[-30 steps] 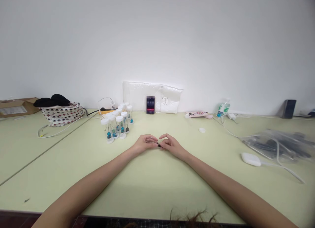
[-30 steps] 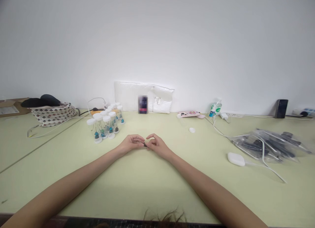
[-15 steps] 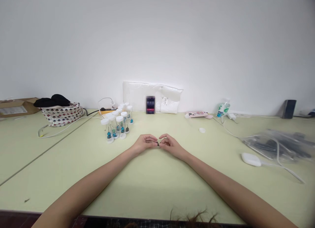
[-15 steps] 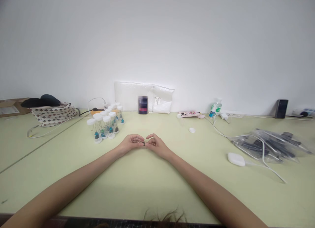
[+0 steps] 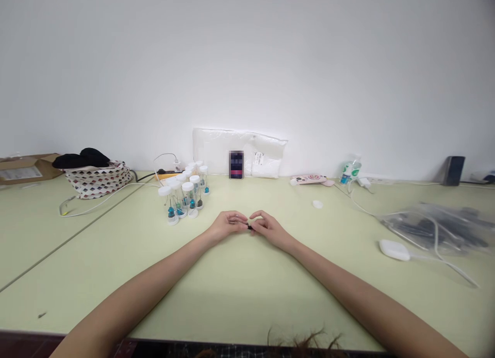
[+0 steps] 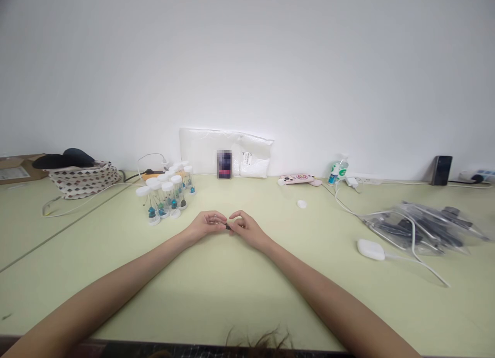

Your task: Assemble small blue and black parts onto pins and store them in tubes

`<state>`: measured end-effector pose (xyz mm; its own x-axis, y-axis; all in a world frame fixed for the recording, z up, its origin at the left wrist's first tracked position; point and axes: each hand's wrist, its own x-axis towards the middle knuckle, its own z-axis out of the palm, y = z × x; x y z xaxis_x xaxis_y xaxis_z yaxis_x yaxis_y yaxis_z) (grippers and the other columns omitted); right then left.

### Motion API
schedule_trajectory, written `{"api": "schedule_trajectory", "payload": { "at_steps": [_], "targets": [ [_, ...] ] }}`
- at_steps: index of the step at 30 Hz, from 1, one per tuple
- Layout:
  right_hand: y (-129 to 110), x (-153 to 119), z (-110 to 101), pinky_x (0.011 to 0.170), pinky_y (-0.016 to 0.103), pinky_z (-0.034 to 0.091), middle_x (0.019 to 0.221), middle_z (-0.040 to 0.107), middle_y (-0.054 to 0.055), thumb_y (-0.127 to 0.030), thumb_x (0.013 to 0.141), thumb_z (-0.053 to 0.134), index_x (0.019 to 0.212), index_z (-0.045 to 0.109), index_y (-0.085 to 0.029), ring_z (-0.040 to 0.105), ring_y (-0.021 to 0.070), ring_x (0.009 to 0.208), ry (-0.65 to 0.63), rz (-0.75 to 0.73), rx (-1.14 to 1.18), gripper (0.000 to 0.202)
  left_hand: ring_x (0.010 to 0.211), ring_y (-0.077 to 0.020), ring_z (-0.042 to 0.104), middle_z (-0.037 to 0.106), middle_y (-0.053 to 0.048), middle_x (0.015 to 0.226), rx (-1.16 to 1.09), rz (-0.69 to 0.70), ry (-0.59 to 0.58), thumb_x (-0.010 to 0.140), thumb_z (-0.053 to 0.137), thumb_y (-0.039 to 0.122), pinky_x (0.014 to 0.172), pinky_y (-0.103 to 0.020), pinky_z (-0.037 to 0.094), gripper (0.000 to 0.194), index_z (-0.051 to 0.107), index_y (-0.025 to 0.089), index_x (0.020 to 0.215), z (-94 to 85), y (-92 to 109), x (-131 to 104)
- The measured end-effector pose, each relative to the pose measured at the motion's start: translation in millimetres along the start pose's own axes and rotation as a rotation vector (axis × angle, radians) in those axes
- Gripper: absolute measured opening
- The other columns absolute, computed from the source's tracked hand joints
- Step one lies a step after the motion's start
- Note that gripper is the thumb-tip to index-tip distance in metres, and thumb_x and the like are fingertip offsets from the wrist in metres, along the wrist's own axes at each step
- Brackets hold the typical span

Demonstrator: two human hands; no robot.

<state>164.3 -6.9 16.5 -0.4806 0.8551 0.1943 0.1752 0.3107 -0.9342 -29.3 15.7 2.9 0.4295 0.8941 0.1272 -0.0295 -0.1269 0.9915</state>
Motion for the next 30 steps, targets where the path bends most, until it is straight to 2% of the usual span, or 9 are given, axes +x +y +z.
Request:
{"api": "schedule_trajectory", "payload": {
  "at_steps": [3, 8, 12, 17, 21, 26, 30],
  "targets": [
    [1.2, 0.4, -0.4, 0.065, 0.027, 0.04, 0.072, 0.06, 0.001, -0.043, 0.075, 0.054, 0.098, 0.046, -0.021, 0.055, 0.0142, 0.069, 0.022, -0.016, -0.007, 0.033, 0.081, -0.0174, 0.059, 0.063, -0.009, 0.086, 0.007, 0.002, 0.0, 0.056, 0.073, 0.027, 0.077, -0.031, 0.044, 0.034, 0.062, 0.013, 0.085, -0.5, -1.5, 0.2],
    [3.8, 1.3, -0.2, 0.066, 0.028, 0.042, 0.065, 0.059, 0.0, -0.044, 0.081, 0.044, 0.098, 0.046, -0.02, 0.056, 0.0136, 0.064, -0.022, 0.017, 0.059, 0.03, 0.082, -0.0172, 0.059, 0.064, -0.009, 0.085, 0.007, 0.014, -0.029, 0.057, 0.073, 0.026, 0.078, -0.031, 0.044, 0.033, 0.061, 0.013, 0.085, -1.3, -4.0, 1.4],
    [3.9, 1.0, -0.2, 0.061, 0.024, 0.039, 0.071, 0.059, 0.0, -0.042, 0.074, 0.057, 0.098, 0.046, -0.021, 0.054, 0.013, 0.067, 0.029, -0.017, -0.002, 0.034, 0.08, -0.0164, 0.059, 0.064, -0.008, 0.083, 0.005, 0.003, -0.004, 0.056, 0.073, 0.026, 0.077, -0.03, 0.044, 0.033, 0.062, 0.013, 0.085, -1.4, -3.9, 1.7],
    [3.2, 0.5, -0.3, 0.066, 0.027, 0.04, 0.063, 0.058, -0.001, -0.045, 0.08, 0.046, 0.098, 0.046, -0.02, 0.055, 0.0136, 0.065, -0.019, 0.018, 0.021, 0.031, 0.081, -0.017, 0.059, 0.065, -0.007, 0.084, -0.011, 0.002, -0.017, 0.055, 0.073, 0.026, 0.078, -0.031, 0.044, 0.034, 0.062, 0.013, 0.085, -0.9, -2.0, 0.9],
    [3.2, 1.0, -0.4, 0.062, 0.025, 0.039, 0.071, 0.059, 0.0, -0.044, 0.073, 0.057, 0.098, 0.047, -0.021, 0.054, 0.0136, 0.067, 0.026, -0.009, -0.014, 0.035, 0.081, -0.0168, 0.059, 0.064, -0.008, 0.084, 0.003, -0.003, 0.0, 0.056, 0.073, 0.026, 0.077, -0.03, 0.044, 0.033, 0.062, 0.013, 0.085, -1.2, -2.2, 0.6],
    [3.4, 1.0, 0.0, 0.066, 0.028, 0.04, 0.063, 0.058, -0.001, -0.046, 0.08, 0.046, 0.098, 0.047, -0.02, 0.055, 0.0138, 0.065, -0.015, 0.022, 0.035, 0.032, 0.082, -0.0172, 0.059, 0.064, -0.008, 0.085, -0.007, 0.003, -0.025, 0.056, 0.073, 0.026, 0.078, -0.031, 0.044, 0.034, 0.061, 0.013, 0.086, -1.0, -2.5, 0.7],
    [4.5, 1.2, -0.2, 0.063, 0.026, 0.039, 0.071, 0.06, 0.0, -0.044, 0.074, 0.055, 0.097, 0.047, -0.021, 0.054, 0.0137, 0.068, 0.024, -0.013, 0.004, 0.034, 0.081, -0.0168, 0.059, 0.064, -0.008, 0.085, 0.001, -0.005, -0.004, 0.057, 0.072, 0.026, 0.077, -0.031, 0.044, 0.034, 0.061, 0.013, 0.086, -1.3, -2.3, 0.9]
  ]
}}
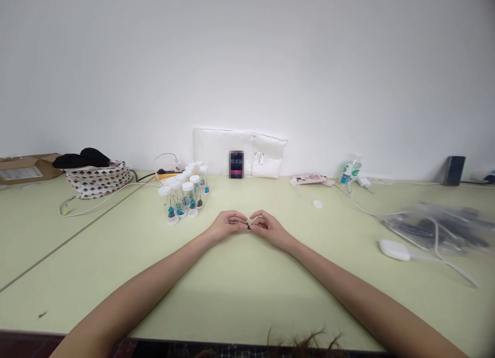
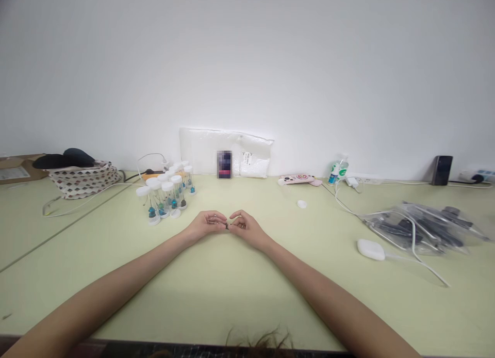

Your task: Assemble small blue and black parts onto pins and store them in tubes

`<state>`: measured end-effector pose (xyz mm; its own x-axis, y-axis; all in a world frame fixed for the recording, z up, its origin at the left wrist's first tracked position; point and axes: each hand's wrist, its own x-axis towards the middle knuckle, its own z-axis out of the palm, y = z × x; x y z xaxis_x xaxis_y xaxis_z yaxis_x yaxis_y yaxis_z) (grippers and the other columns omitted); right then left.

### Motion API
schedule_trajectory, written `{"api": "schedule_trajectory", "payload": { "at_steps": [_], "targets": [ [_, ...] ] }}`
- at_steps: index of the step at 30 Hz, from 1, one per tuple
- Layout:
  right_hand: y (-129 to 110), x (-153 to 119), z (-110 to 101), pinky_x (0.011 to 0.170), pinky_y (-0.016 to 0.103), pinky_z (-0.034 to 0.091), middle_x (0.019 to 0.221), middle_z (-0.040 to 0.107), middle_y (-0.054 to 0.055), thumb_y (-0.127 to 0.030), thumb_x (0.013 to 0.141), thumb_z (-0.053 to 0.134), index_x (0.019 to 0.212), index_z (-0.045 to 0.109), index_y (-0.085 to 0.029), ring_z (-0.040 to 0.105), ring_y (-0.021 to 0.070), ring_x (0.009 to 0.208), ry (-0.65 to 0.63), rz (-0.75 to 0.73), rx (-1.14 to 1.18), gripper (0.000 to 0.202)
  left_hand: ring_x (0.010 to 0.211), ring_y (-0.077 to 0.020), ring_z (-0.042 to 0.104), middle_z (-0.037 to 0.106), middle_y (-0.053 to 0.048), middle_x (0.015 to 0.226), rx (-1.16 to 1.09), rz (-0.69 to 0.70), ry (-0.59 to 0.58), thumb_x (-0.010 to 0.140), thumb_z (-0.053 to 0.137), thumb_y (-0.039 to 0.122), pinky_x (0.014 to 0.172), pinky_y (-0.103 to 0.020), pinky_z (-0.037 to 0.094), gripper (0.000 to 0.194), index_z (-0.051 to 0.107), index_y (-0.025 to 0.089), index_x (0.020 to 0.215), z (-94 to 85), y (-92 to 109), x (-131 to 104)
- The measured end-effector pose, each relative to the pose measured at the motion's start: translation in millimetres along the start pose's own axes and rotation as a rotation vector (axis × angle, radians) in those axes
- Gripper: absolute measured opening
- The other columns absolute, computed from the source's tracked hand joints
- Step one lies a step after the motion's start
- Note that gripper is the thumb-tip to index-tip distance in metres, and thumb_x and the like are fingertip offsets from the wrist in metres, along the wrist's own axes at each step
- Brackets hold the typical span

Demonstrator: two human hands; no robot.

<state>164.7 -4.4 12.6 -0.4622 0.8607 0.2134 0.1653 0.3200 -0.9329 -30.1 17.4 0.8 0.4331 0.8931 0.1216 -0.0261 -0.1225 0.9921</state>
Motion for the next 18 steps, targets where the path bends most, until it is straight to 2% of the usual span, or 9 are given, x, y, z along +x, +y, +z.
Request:
{"api": "schedule_trajectory", "payload": {
  "at_steps": [5, 9, 14, 18],
  "targets": [
    [0.4, 0.6, 0.2, 0.065, 0.028, 0.041, 0.065, 0.058, 0.0, -0.046, 0.08, 0.045, 0.098, 0.047, -0.02, 0.054, 0.0134, 0.064, -0.047, 0.028, 0.044, 0.031, 0.082, -0.0171, 0.059, 0.064, -0.009, 0.084, -0.003, 0.004, -0.019, 0.056, 0.073, 0.026, 0.077, -0.031, 0.044, 0.034, 0.061, 0.013, 0.086, 0.3, 0.1, -0.1],
    [-2.2, -0.2, 0.3, 0.062, 0.026, 0.039, 0.071, 0.058, 0.0, -0.045, 0.073, 0.056, 0.098, 0.047, -0.021, 0.053, 0.0135, 0.066, -0.017, 0.0, -0.018, 0.036, 0.081, -0.0173, 0.059, 0.064, -0.009, 0.085, 0.008, 0.003, 0.004, 0.055, 0.073, 0.026, 0.077, -0.031, 0.044, 0.035, 0.062, 0.013, 0.085, 0.6, 0.4, -0.4],
    [-2.8, -0.5, 1.0, 0.065, 0.028, 0.04, 0.063, 0.057, 0.0, -0.048, 0.08, 0.044, 0.097, 0.047, -0.02, 0.054, 0.0139, 0.064, -0.045, 0.03, 0.016, 0.033, 0.082, -0.0173, 0.059, 0.065, -0.008, 0.084, 0.0, 0.012, -0.012, 0.056, 0.073, 0.027, 0.077, -0.03, 0.044, 0.034, 0.062, 0.013, 0.085, 0.6, 0.6, -0.1],
    [-1.3, 0.1, 0.6, 0.063, 0.026, 0.039, 0.07, 0.058, 0.0, -0.045, 0.073, 0.055, 0.096, 0.048, -0.02, 0.053, 0.0135, 0.066, -0.011, -0.007, -0.023, 0.035, 0.08, -0.0167, 0.059, 0.065, -0.008, 0.084, 0.004, 0.004, 0.007, 0.056, 0.073, 0.027, 0.075, -0.029, 0.044, 0.033, 0.062, 0.013, 0.085, 0.8, 1.1, 0.1]
  ]
}}
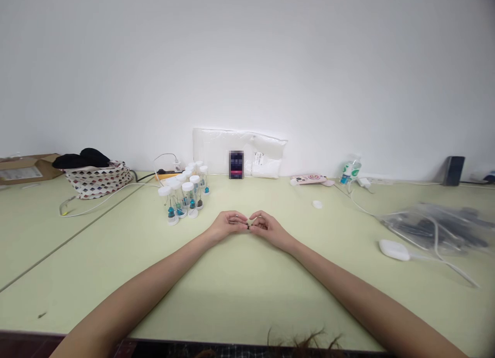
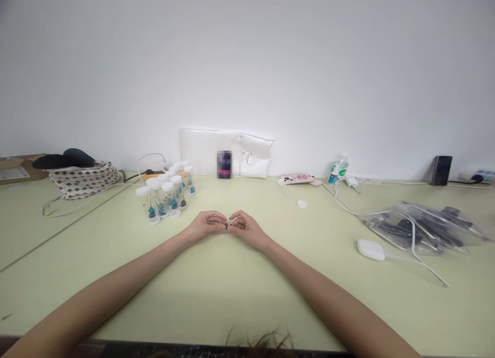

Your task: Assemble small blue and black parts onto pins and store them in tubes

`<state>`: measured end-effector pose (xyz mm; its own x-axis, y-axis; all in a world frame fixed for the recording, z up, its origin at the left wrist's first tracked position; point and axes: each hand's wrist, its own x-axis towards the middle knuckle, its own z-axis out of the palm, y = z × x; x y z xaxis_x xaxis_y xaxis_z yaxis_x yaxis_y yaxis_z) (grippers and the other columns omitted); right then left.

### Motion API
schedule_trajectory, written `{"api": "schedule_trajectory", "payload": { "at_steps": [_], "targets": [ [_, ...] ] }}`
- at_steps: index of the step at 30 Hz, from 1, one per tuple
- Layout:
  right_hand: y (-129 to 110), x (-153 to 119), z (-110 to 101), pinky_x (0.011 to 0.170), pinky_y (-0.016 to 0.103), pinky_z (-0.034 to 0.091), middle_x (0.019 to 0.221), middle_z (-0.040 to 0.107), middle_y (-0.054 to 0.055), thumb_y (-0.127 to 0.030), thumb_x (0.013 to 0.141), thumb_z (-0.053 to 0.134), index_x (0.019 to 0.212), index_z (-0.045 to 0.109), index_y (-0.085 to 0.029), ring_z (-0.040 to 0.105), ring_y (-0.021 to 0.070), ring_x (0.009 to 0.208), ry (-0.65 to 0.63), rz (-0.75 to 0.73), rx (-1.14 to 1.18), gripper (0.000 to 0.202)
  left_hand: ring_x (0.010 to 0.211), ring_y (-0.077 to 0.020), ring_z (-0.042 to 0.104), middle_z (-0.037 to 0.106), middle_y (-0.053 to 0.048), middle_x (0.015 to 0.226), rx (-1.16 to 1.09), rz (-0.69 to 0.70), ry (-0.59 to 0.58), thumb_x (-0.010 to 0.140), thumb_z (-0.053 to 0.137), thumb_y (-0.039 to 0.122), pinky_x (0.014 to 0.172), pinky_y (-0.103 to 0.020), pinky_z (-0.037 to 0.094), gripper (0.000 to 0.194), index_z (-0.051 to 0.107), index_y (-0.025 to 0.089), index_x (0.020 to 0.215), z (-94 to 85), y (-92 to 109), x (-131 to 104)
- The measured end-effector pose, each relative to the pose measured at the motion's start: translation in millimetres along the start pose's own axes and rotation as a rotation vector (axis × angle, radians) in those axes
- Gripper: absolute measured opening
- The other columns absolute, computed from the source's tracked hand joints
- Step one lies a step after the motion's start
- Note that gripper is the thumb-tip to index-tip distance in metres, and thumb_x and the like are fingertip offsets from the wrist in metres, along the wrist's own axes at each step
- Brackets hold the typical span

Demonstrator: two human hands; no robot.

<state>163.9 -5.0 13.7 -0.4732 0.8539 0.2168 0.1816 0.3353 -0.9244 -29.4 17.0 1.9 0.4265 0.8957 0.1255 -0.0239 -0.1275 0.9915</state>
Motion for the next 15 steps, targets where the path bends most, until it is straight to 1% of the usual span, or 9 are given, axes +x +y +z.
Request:
{"api": "schedule_trajectory", "payload": {
  "at_steps": [4, 5, 8, 9, 13, 15],
  "targets": [
    [0.5, 0.1, -0.3, 0.063, 0.028, 0.041, 0.06, 0.056, -0.001, -0.047, 0.08, 0.044, 0.097, 0.048, -0.019, 0.054, 0.0134, 0.062, -0.042, 0.048, 0.051, 0.033, 0.08, -0.0163, 0.059, 0.065, -0.008, 0.083, -0.013, 0.003, -0.027, 0.056, 0.073, 0.026, 0.076, -0.029, 0.044, 0.033, 0.062, 0.013, 0.085, 0.7, 0.3, -0.4],
    [0.1, 0.0, -0.3, 0.064, 0.028, 0.041, 0.062, 0.057, -0.001, -0.047, 0.08, 0.045, 0.097, 0.048, -0.019, 0.054, 0.0134, 0.062, -0.035, 0.043, 0.05, 0.033, 0.08, -0.0163, 0.059, 0.065, -0.008, 0.083, -0.016, 0.002, -0.026, 0.056, 0.073, 0.026, 0.076, -0.029, 0.044, 0.033, 0.062, 0.013, 0.085, 0.7, 0.1, -0.5],
    [-1.5, -0.4, -0.2, 0.063, 0.026, 0.041, 0.07, 0.058, 0.0, -0.045, 0.074, 0.055, 0.097, 0.048, -0.02, 0.054, 0.0133, 0.066, 0.0, 0.016, 0.009, 0.035, 0.079, -0.0163, 0.059, 0.064, -0.008, 0.084, -0.017, -0.004, -0.004, 0.056, 0.073, 0.026, 0.075, -0.029, 0.044, 0.033, 0.062, 0.013, 0.084, 0.2, -0.7, -0.4],
    [-2.0, -0.6, -0.2, 0.063, 0.026, 0.041, 0.07, 0.058, 0.0, -0.045, 0.073, 0.055, 0.097, 0.048, -0.02, 0.054, 0.0133, 0.066, -0.003, 0.018, 0.008, 0.036, 0.079, -0.0164, 0.059, 0.064, -0.008, 0.083, -0.017, -0.004, -0.004, 0.056, 0.073, 0.027, 0.075, -0.029, 0.044, 0.033, 0.062, 0.013, 0.084, 0.0, -0.9, -0.3],
    [-2.7, -1.2, 0.3, 0.066, 0.028, 0.041, 0.062, 0.058, 0.0, -0.047, 0.081, 0.044, 0.097, 0.048, -0.019, 0.055, 0.0132, 0.063, -0.043, 0.046, 0.068, 0.033, 0.081, -0.0172, 0.059, 0.064, -0.008, 0.084, -0.027, 0.008, -0.032, 0.056, 0.073, 0.027, 0.077, -0.031, 0.044, 0.035, 0.061, 0.013, 0.086, -0.3, -0.7, -0.1],
    [-3.0, -1.3, 0.5, 0.065, 0.027, 0.041, 0.066, 0.059, 0.001, -0.047, 0.078, 0.048, 0.097, 0.048, -0.019, 0.055, 0.0136, 0.065, -0.02, 0.037, 0.051, 0.033, 0.081, -0.0171, 0.059, 0.064, -0.008, 0.085, -0.02, 0.008, -0.018, 0.056, 0.073, 0.027, 0.076, -0.03, 0.044, 0.035, 0.062, 0.013, 0.085, -0.3, -0.4, -0.1]
  ]
}}
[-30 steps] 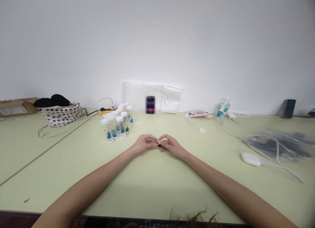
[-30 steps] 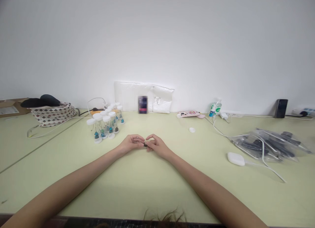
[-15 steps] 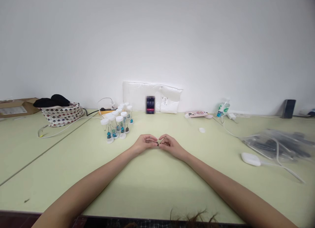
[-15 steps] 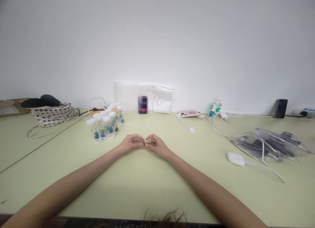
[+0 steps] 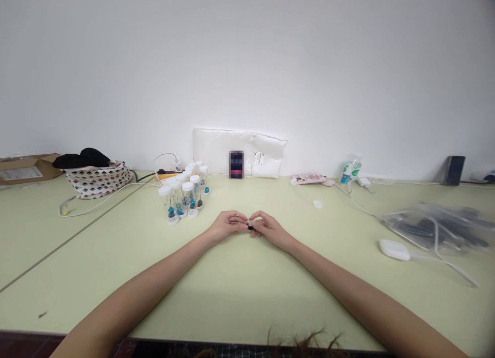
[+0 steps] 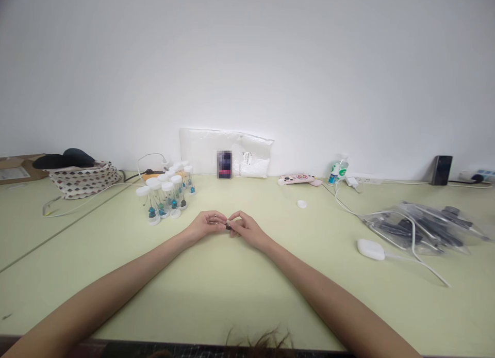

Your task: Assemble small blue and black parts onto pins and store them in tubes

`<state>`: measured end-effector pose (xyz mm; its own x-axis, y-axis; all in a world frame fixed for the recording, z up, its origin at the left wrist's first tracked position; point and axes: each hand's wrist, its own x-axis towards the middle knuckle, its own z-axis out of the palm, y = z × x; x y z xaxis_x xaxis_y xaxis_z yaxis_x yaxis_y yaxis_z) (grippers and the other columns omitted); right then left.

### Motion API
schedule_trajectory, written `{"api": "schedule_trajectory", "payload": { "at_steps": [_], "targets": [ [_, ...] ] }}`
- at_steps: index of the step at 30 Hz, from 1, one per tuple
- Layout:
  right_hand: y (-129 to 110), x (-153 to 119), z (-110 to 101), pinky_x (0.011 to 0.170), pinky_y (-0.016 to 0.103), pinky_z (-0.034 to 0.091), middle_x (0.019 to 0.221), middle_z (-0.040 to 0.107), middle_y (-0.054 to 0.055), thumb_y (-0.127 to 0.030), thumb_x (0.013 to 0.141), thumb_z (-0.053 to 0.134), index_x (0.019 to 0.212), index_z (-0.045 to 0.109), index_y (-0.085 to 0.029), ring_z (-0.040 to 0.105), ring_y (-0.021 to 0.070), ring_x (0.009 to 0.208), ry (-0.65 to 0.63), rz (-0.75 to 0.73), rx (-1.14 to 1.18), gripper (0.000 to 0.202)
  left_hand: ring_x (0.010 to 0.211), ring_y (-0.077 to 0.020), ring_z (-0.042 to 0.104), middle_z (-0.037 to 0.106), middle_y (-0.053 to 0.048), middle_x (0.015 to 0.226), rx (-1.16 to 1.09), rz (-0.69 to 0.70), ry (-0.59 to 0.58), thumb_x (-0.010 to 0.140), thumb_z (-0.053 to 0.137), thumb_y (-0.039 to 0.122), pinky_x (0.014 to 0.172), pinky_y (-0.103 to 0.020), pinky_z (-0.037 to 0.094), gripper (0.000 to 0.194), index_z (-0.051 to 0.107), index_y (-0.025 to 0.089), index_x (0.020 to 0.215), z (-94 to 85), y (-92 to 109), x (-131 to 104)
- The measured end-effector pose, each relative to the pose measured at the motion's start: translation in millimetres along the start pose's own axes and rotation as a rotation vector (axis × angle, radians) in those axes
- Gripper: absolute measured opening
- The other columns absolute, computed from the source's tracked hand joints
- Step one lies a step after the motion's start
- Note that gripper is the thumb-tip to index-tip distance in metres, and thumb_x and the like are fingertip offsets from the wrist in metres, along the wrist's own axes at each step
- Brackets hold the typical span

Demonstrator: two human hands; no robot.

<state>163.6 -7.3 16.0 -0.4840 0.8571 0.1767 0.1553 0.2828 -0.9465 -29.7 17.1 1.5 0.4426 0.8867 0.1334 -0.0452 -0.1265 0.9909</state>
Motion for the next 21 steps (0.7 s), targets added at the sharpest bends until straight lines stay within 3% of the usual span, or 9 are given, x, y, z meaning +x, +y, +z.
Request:
{"api": "schedule_trajectory", "payload": {
  "at_steps": [3, 8, 13, 18, 21],
  "targets": [
    [0.1, 0.6, 0.4, 0.064, 0.027, 0.041, 0.069, 0.059, 0.0, -0.047, 0.074, 0.054, 0.094, 0.048, -0.02, 0.054, 0.0141, 0.067, 0.021, -0.001, -0.035, 0.034, 0.079, -0.017, 0.059, 0.064, -0.008, 0.084, 0.017, -0.006, 0.017, 0.055, 0.073, 0.028, 0.074, -0.029, 0.044, 0.034, 0.062, 0.013, 0.085, 0.2, 0.2, 0.1],
    [4.0, 2.5, 0.0, 0.063, 0.027, 0.041, 0.061, 0.057, 0.0, -0.049, 0.08, 0.044, 0.083, 0.047, -0.018, 0.054, 0.013, 0.061, -0.014, 0.004, 0.006, 0.031, 0.079, -0.0169, 0.059, 0.065, -0.008, 0.082, 0.011, -0.002, 0.005, 0.055, 0.073, 0.028, 0.075, -0.03, 0.044, 0.035, 0.062, 0.013, 0.084, 0.7, -0.4, 0.4],
    [4.8, 1.4, -1.4, 0.058, 0.024, 0.038, 0.069, 0.058, 0.0, -0.044, 0.069, 0.061, 0.083, 0.048, -0.019, 0.052, 0.0121, 0.063, 0.021, -0.047, -0.051, 0.031, 0.078, -0.0161, 0.059, 0.064, -0.008, 0.082, 0.006, -0.01, 0.023, 0.055, 0.073, 0.028, 0.074, -0.029, 0.044, 0.035, 0.062, 0.013, 0.085, 0.5, -0.5, 0.6],
    [3.0, 1.5, 0.0, 0.065, 0.028, 0.04, 0.064, 0.06, 0.001, -0.05, 0.077, 0.047, 0.083, 0.047, -0.019, 0.055, 0.0141, 0.065, -0.015, 0.001, 0.014, 0.032, 0.079, -0.0164, 0.059, 0.063, -0.008, 0.083, 0.02, -0.009, 0.016, 0.057, 0.072, 0.028, 0.074, -0.029, 0.044, 0.033, 0.061, 0.012, 0.085, 1.0, 1.1, 0.0],
    [3.5, 2.3, -0.3, 0.063, 0.027, 0.04, 0.07, 0.06, 0.002, -0.048, 0.072, 0.055, 0.081, 0.05, -0.018, 0.054, 0.0139, 0.067, 0.042, -0.029, -0.059, 0.031, 0.079, -0.0164, 0.059, 0.063, -0.008, 0.082, 0.024, -0.01, 0.018, 0.057, 0.072, 0.028, 0.074, -0.029, 0.045, 0.034, 0.062, 0.013, 0.085, 0.8, 0.9, 0.1]
  ]
}}
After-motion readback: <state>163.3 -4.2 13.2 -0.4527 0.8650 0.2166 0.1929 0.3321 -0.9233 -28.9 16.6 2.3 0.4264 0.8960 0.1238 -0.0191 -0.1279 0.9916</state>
